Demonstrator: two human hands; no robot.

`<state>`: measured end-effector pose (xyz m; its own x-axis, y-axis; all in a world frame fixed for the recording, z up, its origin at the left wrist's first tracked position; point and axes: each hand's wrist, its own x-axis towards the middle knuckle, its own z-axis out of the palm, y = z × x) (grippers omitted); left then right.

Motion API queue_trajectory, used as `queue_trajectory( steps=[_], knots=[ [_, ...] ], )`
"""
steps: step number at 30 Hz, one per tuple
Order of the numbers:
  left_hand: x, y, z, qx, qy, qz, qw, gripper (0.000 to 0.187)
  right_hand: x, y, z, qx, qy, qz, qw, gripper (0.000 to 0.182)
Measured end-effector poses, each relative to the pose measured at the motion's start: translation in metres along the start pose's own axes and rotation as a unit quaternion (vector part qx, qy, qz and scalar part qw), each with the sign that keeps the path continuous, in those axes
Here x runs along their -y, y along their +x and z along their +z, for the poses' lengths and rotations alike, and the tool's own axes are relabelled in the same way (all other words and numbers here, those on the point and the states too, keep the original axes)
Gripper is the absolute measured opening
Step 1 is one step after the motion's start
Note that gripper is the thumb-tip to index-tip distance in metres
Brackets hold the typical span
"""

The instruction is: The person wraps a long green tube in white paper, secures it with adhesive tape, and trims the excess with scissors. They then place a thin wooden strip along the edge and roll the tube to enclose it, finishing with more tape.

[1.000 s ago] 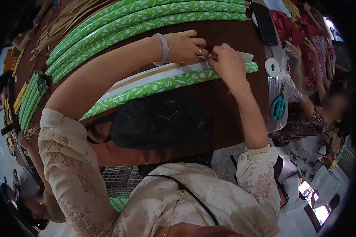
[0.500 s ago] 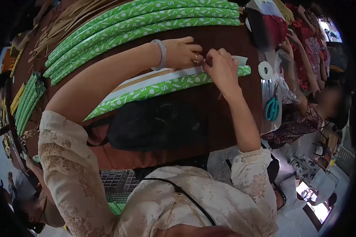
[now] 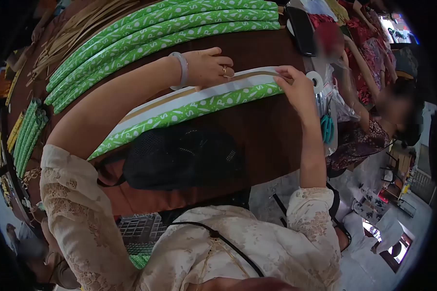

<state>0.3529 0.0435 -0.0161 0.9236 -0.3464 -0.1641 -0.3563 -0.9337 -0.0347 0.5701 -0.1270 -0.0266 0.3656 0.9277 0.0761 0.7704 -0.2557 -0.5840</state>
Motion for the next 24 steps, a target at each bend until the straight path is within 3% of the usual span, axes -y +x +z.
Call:
queue_trajectory(
  steps=[2, 4, 6, 9, 13, 15, 24],
  knots=[
    [-0.001, -0.001, -0.002, 0.015, 0.021, 0.002, 1.000, 0.055, -0.005, 0.000, -0.008, 0.028, 0.135, 0.066, 0.988, 0.020],
    [0.000, -0.002, 0.002, 0.007, 0.021, 0.002, 1.000, 0.055, -0.004, 0.004, -0.021, 0.047, 0.112, 0.065, 0.991, 0.019],
    [0.001, -0.002, 0.004, 0.000, 0.019, 0.001, 1.000, 0.054, -0.009, 0.007, -0.025, 0.098, 0.229, 0.083, 0.965, 0.022],
    [0.001, -0.001, 0.003, -0.005, 0.014, 0.006, 1.000, 0.056, -0.020, 0.010, -0.024, 0.103, 0.180, 0.141, 0.968, 0.027],
    [0.002, 0.001, 0.002, 0.016, 0.013, -0.002, 1.000, 0.057, -0.038, 0.012, -0.021, 0.090, 0.182, 0.142, 0.969, 0.028],
    [0.001, 0.001, 0.002, 0.024, 0.015, 0.003, 1.000, 0.058, -0.047, 0.014, -0.018, 0.029, 0.168, 0.109, 0.979, 0.026],
    [-0.001, 0.002, -0.003, 0.051, 0.064, 0.009, 0.997, 0.066, -0.044, 0.017, -0.020, 0.049, 0.138, 0.126, 0.981, 0.027]
  ],
)
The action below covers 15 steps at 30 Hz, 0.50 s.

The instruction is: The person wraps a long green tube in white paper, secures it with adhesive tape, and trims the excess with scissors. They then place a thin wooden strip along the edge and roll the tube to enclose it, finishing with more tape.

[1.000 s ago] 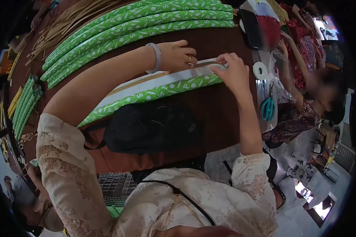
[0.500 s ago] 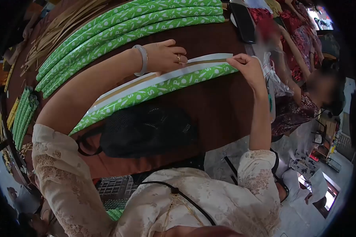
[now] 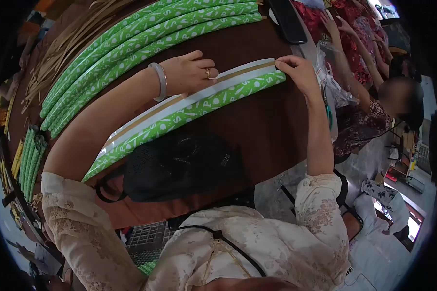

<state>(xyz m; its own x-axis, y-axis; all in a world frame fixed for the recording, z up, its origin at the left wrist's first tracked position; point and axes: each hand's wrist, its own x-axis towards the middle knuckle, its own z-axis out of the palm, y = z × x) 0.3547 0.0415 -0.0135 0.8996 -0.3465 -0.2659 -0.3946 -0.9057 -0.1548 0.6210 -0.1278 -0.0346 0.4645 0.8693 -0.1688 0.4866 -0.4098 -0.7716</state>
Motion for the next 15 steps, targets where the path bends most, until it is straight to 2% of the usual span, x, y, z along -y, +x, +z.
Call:
queue_trajectory(
  steps=[4, 6, 8, 15],
  knots=[
    [-0.001, 0.001, -0.001, -0.016, -0.009, -0.010, 1.000, 0.069, -0.006, 0.003, 0.007, -0.016, -0.007, 0.001, 1.000, 0.028],
    [-0.002, -0.001, -0.003, -0.016, -0.006, -0.011, 1.000, 0.070, -0.006, 0.003, 0.012, -0.052, -0.093, -0.020, 0.994, 0.027],
    [-0.001, -0.001, -0.004, -0.054, -0.025, 0.001, 0.998, 0.056, -0.004, 0.004, 0.014, -0.055, -0.095, -0.017, 0.994, 0.026],
    [0.000, 0.001, 0.000, -0.046, -0.039, -0.004, 0.998, 0.056, 0.000, 0.008, 0.015, -0.056, -0.105, -0.018, 0.993, 0.024]
  ],
)
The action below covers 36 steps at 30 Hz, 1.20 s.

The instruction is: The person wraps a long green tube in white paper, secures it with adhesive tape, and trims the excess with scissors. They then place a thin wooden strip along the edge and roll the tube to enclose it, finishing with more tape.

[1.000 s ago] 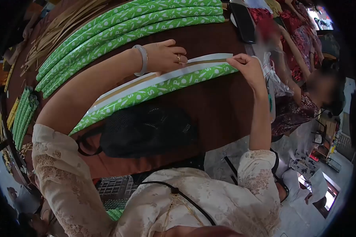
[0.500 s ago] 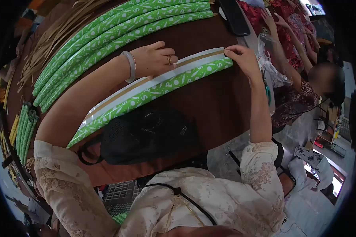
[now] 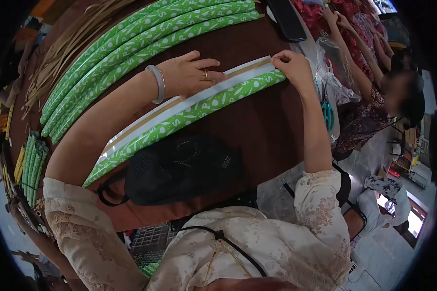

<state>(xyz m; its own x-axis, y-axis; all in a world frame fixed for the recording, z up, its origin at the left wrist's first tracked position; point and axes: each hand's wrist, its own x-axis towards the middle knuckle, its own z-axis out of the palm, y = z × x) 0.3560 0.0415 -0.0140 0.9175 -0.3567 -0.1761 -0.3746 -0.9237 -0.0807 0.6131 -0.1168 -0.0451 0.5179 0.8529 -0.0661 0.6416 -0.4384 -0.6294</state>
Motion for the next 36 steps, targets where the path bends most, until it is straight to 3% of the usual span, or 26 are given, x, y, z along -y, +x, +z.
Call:
queue_trajectory(
  steps=[3, 5, 6, 8, 16, 22, 24, 25, 27, 29, 31, 36],
  knots=[
    [0.000, 0.004, -0.001, 0.022, -0.004, 0.000, 1.000, 0.053, 0.004, 0.001, -0.003, 0.030, -0.035, 0.029, 0.999, 0.024],
    [-0.001, 0.003, -0.003, 0.062, 0.032, 0.004, 0.998, 0.070, 0.008, -0.003, -0.001, 0.021, -0.044, 0.029, 0.998, 0.024],
    [0.000, 0.005, -0.003, 0.062, 0.033, 0.004, 0.998, 0.070, 0.008, -0.003, -0.001, 0.015, -0.052, 0.029, 0.998, 0.024],
    [0.002, 0.008, -0.005, 0.095, -0.005, 0.016, 0.995, 0.063, 0.006, -0.001, 0.001, 0.012, -0.056, 0.019, 0.998, 0.023],
    [0.000, 0.009, -0.008, 0.063, 0.001, 0.030, 0.998, 0.042, 0.004, -0.002, 0.004, -0.027, -0.037, 0.024, 0.999, 0.023],
    [0.001, 0.009, -0.006, 0.047, -0.001, 0.028, 0.999, 0.046, 0.006, -0.010, 0.006, -0.120, -0.048, -0.076, 0.989, 0.019],
    [0.001, 0.009, -0.008, 0.060, -0.011, 0.026, 0.998, 0.047, 0.020, -0.021, 0.010, -0.138, 0.067, -0.146, 0.977, 0.016],
    [0.001, 0.009, -0.007, 0.060, -0.001, 0.023, 0.998, 0.053, 0.034, -0.029, 0.012, -0.104, 0.072, -0.166, 0.978, 0.017],
    [0.000, 0.010, -0.007, 0.061, 0.009, 0.024, 0.998, 0.059, 0.040, -0.043, 0.033, -0.066, 0.016, -0.296, 0.953, 0.018],
    [0.000, 0.011, -0.007, 0.071, 0.017, 0.017, 0.997, 0.061, 0.050, -0.057, 0.046, 0.009, -0.017, -0.321, 0.947, 0.018],
    [0.000, 0.012, -0.008, 0.072, 0.014, 0.019, 0.997, 0.062, 0.049, -0.058, 0.050, -0.015, -0.031, -0.338, 0.941, 0.017],
    [0.000, 0.008, -0.008, 0.071, 0.015, 0.017, 0.997, 0.066, 0.026, -0.035, 0.026, -0.073, -0.053, -0.260, 0.961, 0.013]
  ],
)
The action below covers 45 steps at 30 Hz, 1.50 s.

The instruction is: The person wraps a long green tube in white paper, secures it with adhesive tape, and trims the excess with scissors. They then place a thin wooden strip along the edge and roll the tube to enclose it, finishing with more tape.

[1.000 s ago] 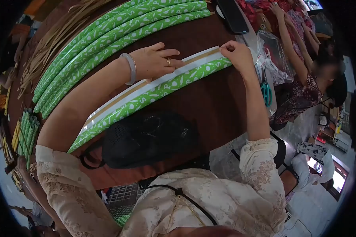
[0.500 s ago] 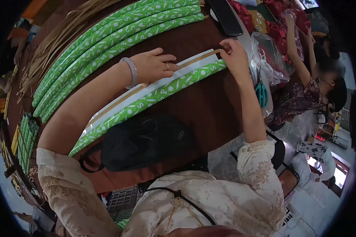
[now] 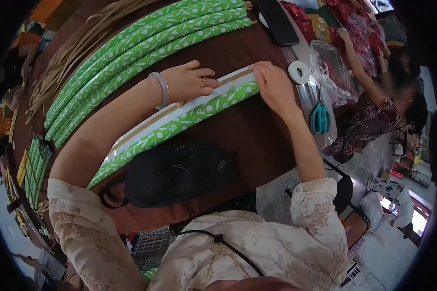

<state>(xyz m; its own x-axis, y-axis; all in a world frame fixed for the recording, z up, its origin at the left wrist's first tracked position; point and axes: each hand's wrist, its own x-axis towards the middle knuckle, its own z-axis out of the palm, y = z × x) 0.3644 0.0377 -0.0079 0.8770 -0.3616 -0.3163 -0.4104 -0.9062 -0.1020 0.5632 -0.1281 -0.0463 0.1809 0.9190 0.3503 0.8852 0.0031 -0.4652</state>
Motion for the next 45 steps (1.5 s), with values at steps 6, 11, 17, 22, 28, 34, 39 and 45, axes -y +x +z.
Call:
queue_trajectory(
  steps=[6, 11, 17, 22, 28, 34, 39, 45],
  knots=[
    [-0.002, 0.002, 0.002, -0.003, -0.028, -0.006, 1.000, 0.051, -0.033, 0.010, -0.017, -0.032, 0.001, 0.011, 0.999, 0.015],
    [-0.005, 0.011, 0.006, -0.020, -0.019, -0.003, 1.000, 0.069, 0.018, 0.001, -0.020, 0.035, -0.012, -0.078, 0.996, 0.016],
    [-0.009, 0.014, 0.005, -0.011, 0.041, -0.007, 0.999, 0.055, 0.031, 0.001, 0.003, 0.205, -0.062, -0.128, 0.968, 0.038],
    [-0.030, -0.003, -0.006, 0.037, 0.199, -0.079, 0.976, 0.055, 0.052, 0.001, -0.002, 0.262, -0.094, -0.134, 0.951, 0.044],
    [-0.039, -0.039, 0.049, -0.140, 0.088, -0.279, 0.946, 0.051, 0.033, -0.004, 0.010, 0.219, -0.101, -0.151, 0.959, 0.041],
    [-0.047, -0.094, 0.066, -0.174, 0.069, -0.401, 0.897, 0.041, 0.039, -0.007, 0.009, 0.220, -0.070, -0.125, 0.965, 0.040],
    [-0.093, -0.194, 0.069, -0.260, 0.030, -0.544, 0.797, 0.026, 0.047, -0.009, 0.005, 0.216, -0.077, -0.117, 0.966, 0.041],
    [-0.186, -0.307, 0.076, -0.191, -0.265, -0.556, 0.764, 0.028, 0.044, -0.007, 0.008, 0.181, -0.070, -0.147, 0.970, 0.040]
  ],
)
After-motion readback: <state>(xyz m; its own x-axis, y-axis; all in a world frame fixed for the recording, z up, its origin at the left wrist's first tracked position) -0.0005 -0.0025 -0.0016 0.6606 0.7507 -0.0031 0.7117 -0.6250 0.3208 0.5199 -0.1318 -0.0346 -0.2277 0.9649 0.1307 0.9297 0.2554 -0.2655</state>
